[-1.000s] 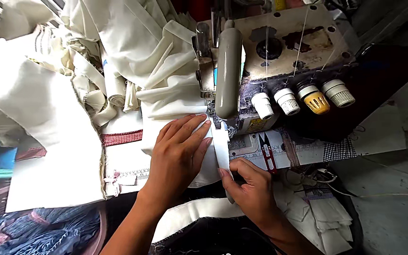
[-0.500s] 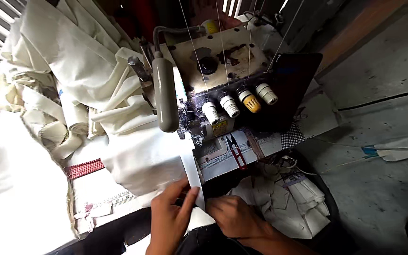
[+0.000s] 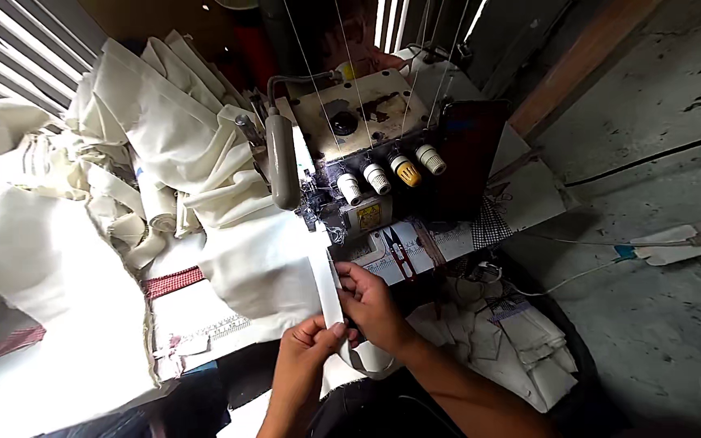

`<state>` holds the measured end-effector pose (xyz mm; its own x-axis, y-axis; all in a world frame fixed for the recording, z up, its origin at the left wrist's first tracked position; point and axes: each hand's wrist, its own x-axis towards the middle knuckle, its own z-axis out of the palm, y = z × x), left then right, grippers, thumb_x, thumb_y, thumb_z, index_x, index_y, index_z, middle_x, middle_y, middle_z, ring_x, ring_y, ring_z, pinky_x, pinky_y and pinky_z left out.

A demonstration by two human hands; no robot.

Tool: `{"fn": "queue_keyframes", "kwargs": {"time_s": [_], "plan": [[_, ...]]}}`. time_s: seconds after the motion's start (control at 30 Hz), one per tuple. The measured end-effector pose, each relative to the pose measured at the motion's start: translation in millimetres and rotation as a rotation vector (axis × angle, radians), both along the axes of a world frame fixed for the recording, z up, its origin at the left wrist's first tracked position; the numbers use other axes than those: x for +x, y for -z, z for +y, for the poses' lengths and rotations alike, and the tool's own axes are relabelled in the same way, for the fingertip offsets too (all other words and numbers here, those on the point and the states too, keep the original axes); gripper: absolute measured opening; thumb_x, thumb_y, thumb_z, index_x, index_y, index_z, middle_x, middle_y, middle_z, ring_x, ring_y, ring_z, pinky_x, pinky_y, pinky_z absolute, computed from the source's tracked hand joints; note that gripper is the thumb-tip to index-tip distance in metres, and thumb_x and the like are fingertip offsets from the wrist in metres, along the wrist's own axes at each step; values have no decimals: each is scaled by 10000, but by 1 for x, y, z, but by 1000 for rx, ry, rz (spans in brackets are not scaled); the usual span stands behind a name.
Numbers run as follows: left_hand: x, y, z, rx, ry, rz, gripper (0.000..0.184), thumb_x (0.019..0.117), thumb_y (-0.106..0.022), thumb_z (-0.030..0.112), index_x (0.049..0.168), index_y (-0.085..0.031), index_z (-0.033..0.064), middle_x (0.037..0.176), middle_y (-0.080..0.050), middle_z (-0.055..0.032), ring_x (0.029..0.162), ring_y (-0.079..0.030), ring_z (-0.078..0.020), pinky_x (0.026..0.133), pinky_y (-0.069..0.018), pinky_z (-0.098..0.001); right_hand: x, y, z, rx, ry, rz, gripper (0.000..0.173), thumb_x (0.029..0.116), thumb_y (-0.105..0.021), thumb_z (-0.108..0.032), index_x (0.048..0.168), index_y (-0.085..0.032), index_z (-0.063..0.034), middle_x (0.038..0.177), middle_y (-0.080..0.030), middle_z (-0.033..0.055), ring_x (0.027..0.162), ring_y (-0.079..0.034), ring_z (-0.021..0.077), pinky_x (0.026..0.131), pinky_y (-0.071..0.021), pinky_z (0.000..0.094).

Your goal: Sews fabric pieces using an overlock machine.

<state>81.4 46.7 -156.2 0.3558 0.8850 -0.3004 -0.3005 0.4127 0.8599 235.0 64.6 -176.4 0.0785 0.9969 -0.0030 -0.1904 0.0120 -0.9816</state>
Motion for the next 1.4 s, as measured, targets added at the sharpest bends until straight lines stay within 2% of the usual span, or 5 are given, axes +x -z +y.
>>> {"fn": "queue_keyframes", "kwargs": {"time_s": [0.67, 0.83, 1.0, 1.1, 1.4], "plan": [[-8, 34, -35, 167, 56, 167, 183, 973, -693, 134, 830, -765, 47, 763, -733, 7, 711, -679, -38, 703, -581, -235, 27, 5, -55, 6, -315, -41, 249, 1040, -509, -110, 1002, -718, 22, 998, -706, 50, 836, -663, 45, 738, -581, 222], [-14, 19, -29, 389, 175, 473, 198, 962, -714, 213, 838, -772, 70, 724, -720, 45, 648, -656, 8, 629, -567, -196, 16, 6, -57, 31, -108, -128, 210, 972, -701, -176, 860, -747, -4, 855, -734, 35, 777, -686, 46, 705, -591, 213], [-25, -50, 17, 965, 29, 805, 257, 1037, -599, 279, 1075, -765, 87, 1113, -757, -21, 1059, -703, -94, 916, -589, -312, 21, 4, -54, 98, -106, -227, 205, 971, -706, -179, 851, -745, -18, 856, -733, 27, 805, -682, 36, 734, -581, 198], [-15, -40, 59, 1160, 14, 941, 328, 1038, -579, 288, 1255, -708, 79, 1379, -648, -89, 1373, -542, -238, 1195, -367, -526, 21, -13, -55, 196, -124, -208, 198, 975, -691, -153, 837, -718, -12, 871, -731, 36, 844, -691, 50, 762, -591, 218], [-20, -26, 79, 1191, -8, 966, 313, 994, -659, 232, 1256, -722, 72, 1378, -663, -79, 1393, -536, -231, 1222, -345, -538, 23, 4, -50, 87, -75, -202, 228, 981, -684, -168, 817, -729, -15, 833, -724, 25, 784, -674, 20, 706, -572, 174]]}}
